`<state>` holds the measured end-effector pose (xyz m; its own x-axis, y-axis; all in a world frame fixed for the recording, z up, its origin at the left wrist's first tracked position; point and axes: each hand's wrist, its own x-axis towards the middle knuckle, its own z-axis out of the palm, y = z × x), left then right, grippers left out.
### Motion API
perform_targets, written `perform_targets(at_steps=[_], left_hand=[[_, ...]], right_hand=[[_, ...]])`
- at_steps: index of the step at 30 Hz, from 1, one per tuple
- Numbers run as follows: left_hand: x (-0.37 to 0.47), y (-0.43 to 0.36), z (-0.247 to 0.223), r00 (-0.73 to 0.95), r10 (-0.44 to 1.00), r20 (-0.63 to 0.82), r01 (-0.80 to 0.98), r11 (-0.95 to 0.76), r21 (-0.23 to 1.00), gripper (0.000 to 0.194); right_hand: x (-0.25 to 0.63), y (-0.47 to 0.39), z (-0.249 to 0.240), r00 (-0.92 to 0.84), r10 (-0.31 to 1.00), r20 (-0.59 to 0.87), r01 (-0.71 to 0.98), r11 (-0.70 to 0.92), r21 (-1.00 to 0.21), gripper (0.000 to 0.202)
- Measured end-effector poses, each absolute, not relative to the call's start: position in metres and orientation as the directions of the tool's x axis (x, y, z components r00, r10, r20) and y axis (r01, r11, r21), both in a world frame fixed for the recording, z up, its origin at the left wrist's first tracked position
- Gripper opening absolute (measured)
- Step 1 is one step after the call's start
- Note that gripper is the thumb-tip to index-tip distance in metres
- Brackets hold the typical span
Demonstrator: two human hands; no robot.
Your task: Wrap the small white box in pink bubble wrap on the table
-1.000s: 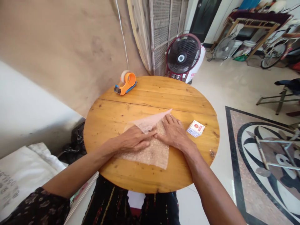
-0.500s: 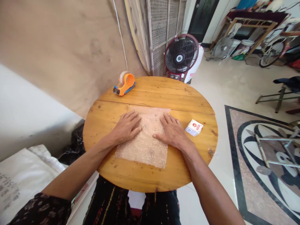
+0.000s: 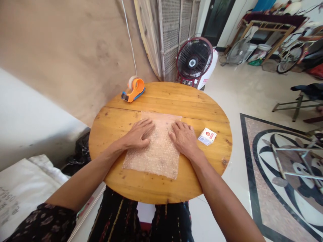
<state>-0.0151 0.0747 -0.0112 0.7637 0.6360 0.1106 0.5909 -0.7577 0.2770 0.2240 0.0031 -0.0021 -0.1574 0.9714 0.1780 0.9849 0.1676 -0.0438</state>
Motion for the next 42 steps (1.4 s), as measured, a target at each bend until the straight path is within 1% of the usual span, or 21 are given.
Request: perform_targets(at_steps=[3, 5, 9, 13, 16, 21, 25, 28, 31, 33, 34, 35, 37, 42], left_hand=[[-0.016, 0.079, -0.008, 0.735, 0.678, -0.021, 0.66, -0.708, 0.252, 0.079], [-0.016, 0.08, -0.006, 0.723, 0.688, -0.065, 0.681, -0.693, 0.238, 0.081], [-0.017, 0.079, -0.005, 0.721, 0.689, -0.076, 0.685, -0.692, 0.227, 0.077], [-0.019, 0.078, -0.004, 0.714, 0.697, -0.066, 0.69, -0.685, 0.232, 0.078], [-0.022, 0.078, -0.005, 0.705, 0.708, -0.051, 0.697, -0.677, 0.239, 0.078], [-0.027, 0.08, -0.01, 0.698, 0.716, -0.001, 0.689, -0.672, 0.272, 0.076], [-0.029, 0.083, -0.015, 0.667, 0.738, 0.098, 0.683, -0.659, 0.316, 0.059], [-0.029, 0.084, -0.018, 0.646, 0.738, 0.196, 0.676, -0.672, 0.302, 0.043], [-0.027, 0.081, -0.02, 0.642, 0.681, 0.352, 0.623, -0.731, 0.278, 0.035], [-0.022, 0.077, -0.02, 0.688, 0.582, 0.433, 0.528, -0.812, 0.251, 0.034], [-0.02, 0.074, -0.019, 0.719, 0.53, 0.45, 0.477, -0.847, 0.235, 0.034], [-0.017, 0.071, -0.019, 0.747, 0.489, 0.449, 0.438, -0.871, 0.221, 0.033], [-0.013, 0.066, -0.016, 0.774, 0.473, 0.421, 0.425, -0.881, 0.21, 0.03], [-0.01, 0.061, -0.011, 0.815, 0.493, 0.306, 0.446, -0.869, 0.213, 0.047]], right_hand=[[0.221, 0.004, -0.004, -0.15, 0.966, 0.21, 0.989, 0.148, 0.022, 0.043], [0.219, 0.004, -0.004, -0.148, 0.962, 0.228, 0.989, 0.141, 0.049, 0.042], [0.22, 0.005, -0.006, -0.14, 0.958, 0.251, 0.99, 0.132, 0.047, 0.041], [0.222, 0.007, -0.009, -0.112, 0.956, 0.271, 0.993, 0.12, -0.015, 0.041], [0.224, 0.009, -0.012, -0.092, 0.956, 0.28, 0.992, 0.111, -0.056, 0.042], [0.224, 0.009, -0.013, -0.06, 0.962, 0.267, 0.995, 0.078, -0.056, 0.044], [0.224, 0.009, -0.014, -0.065, 0.969, 0.24, 0.996, 0.076, -0.038, 0.048], [0.223, 0.008, -0.014, -0.066, 0.974, 0.219, 0.997, 0.072, -0.021, 0.051], [0.223, 0.008, -0.014, -0.06, 0.976, 0.209, 0.998, 0.064, -0.014, 0.051], [0.223, 0.008, -0.014, -0.062, 0.975, 0.211, 0.998, 0.065, -0.01, 0.051], [0.223, 0.008, -0.014, -0.066, 0.975, 0.214, 0.998, 0.069, -0.007, 0.051], [0.223, 0.008, -0.014, -0.07, 0.973, 0.218, 0.997, 0.072, -0.003, 0.051], [0.223, 0.008, -0.015, -0.076, 0.971, 0.228, 0.997, 0.077, 0.006, 0.051], [0.222, 0.007, -0.015, -0.084, 0.955, 0.285, 0.996, 0.079, 0.029, 0.047]])
